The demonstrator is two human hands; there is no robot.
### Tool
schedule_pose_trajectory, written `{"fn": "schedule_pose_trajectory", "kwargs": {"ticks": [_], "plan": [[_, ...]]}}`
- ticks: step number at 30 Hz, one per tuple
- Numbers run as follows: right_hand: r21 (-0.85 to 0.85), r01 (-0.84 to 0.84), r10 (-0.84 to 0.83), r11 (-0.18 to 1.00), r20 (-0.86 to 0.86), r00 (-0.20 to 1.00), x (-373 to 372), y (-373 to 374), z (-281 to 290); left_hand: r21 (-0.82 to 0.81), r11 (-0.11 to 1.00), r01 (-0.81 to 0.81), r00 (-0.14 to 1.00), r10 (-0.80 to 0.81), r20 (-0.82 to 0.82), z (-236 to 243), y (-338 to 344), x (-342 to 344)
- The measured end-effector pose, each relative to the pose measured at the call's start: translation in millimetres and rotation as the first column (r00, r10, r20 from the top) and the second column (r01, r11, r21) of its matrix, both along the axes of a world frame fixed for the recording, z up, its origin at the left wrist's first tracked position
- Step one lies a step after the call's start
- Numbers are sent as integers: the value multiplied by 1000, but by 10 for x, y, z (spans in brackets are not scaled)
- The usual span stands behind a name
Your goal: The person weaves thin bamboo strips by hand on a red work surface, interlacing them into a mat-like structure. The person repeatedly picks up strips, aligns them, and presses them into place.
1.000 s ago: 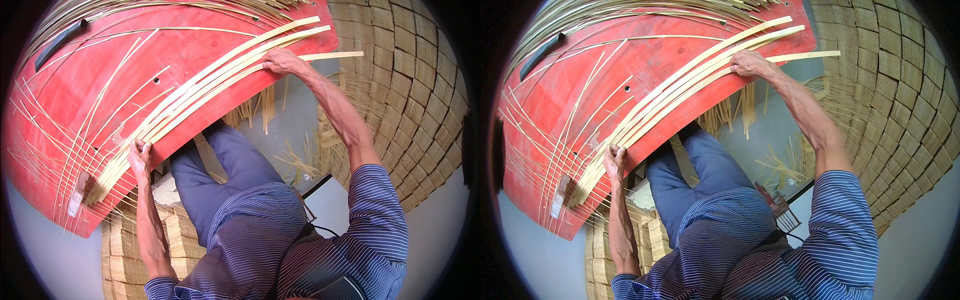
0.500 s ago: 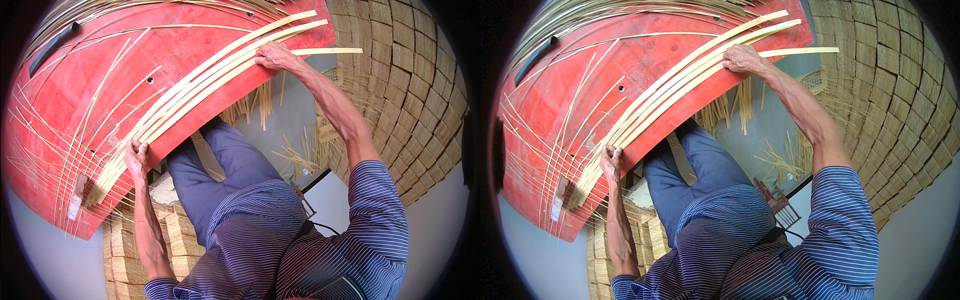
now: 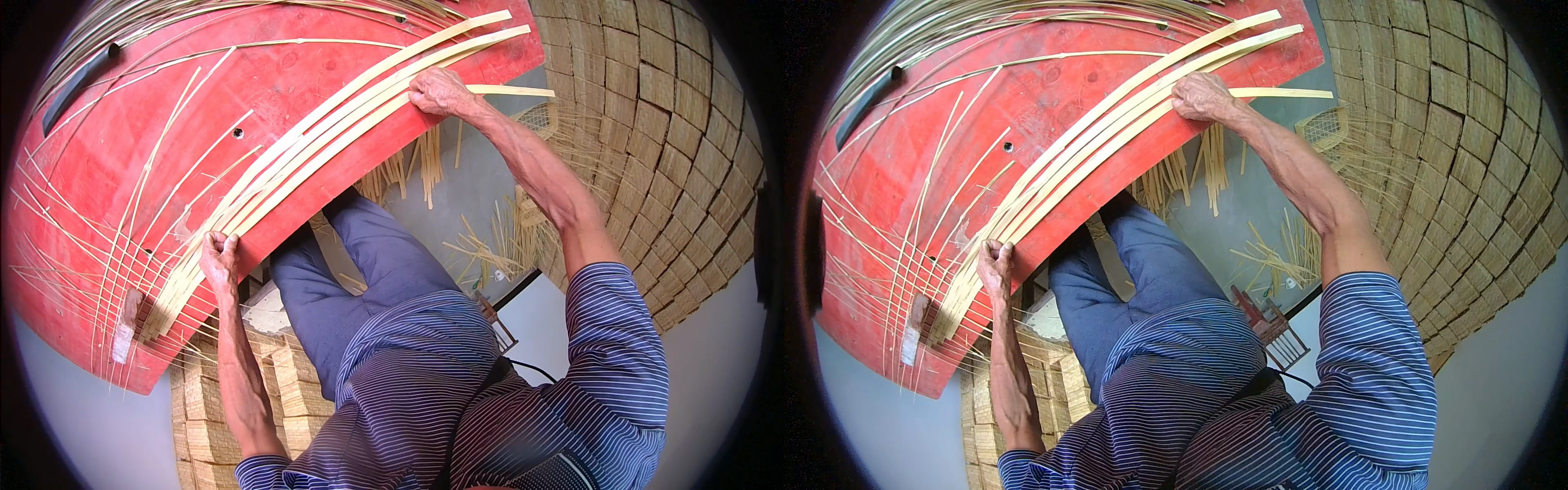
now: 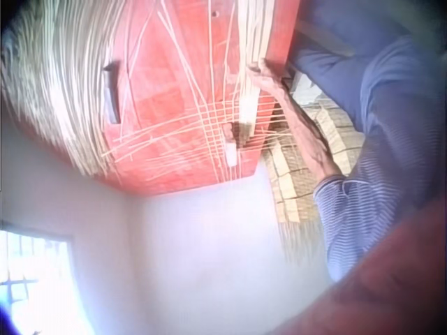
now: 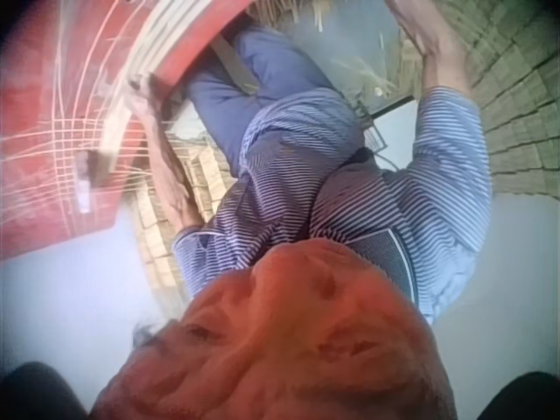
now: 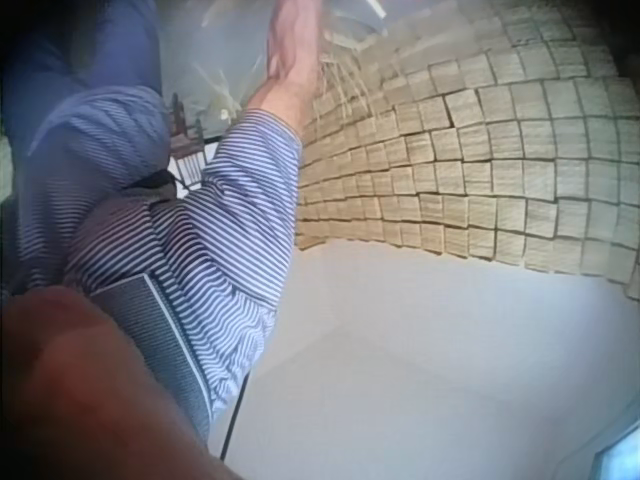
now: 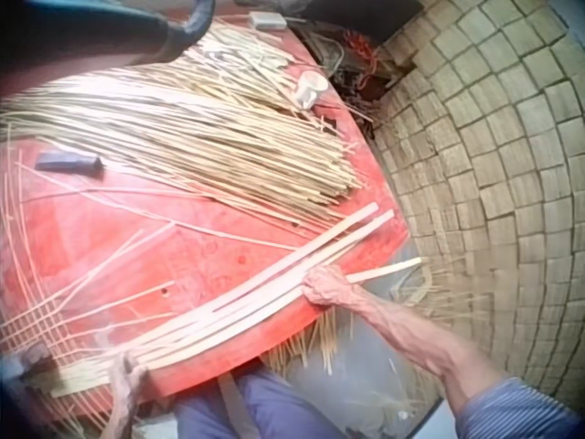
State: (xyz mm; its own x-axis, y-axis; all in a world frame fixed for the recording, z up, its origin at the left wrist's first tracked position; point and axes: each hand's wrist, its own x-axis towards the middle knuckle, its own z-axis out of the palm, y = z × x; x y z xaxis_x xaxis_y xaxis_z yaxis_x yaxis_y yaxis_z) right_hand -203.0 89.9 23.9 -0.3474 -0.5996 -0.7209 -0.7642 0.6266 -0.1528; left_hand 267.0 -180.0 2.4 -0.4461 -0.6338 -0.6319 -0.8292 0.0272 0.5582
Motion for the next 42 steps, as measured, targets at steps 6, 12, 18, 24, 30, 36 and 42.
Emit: {"fn": "schedule_pose_trajectory", "kwargs": {"ticks": [6, 12, 18, 24, 30, 36, 42], "plan": [[-10, 28, -27, 1000, 65, 998, -27, 8, 41, 34, 999, -41, 999, 41, 0, 48, 6, -56], [-20, 25, -22, 999, 114, 993, -104, 79, -35, 26, 999, -43, 999, 44, -23, -15, 12, -3], [-51, -15, 20, 999, 111, 994, -131, 120, -63, 25, 999, -32, 999, 32, -21, -37, 6, -1], [-15, 0, 1, 1000, 123, 992, -102, 55, 0, 36, 998, -46, 999, 47, -20, 10, 9, -8], [-22, 1, 2, 1000, 100, 995, -86, 51, 23, 28, 999, -22, 999, 23, -22, 42, 6, -35], [-26, 91, -89, 996, 57, 994, 29, 71, 16, -16, 1000, 16, 1000, -16, -1, 42, 7, -44], [-132, 164, -182, 978, -137, 974, 289, 58, -29, -29, 1000, 7, 1000, -8, -25, -59, 7, 35]]}}
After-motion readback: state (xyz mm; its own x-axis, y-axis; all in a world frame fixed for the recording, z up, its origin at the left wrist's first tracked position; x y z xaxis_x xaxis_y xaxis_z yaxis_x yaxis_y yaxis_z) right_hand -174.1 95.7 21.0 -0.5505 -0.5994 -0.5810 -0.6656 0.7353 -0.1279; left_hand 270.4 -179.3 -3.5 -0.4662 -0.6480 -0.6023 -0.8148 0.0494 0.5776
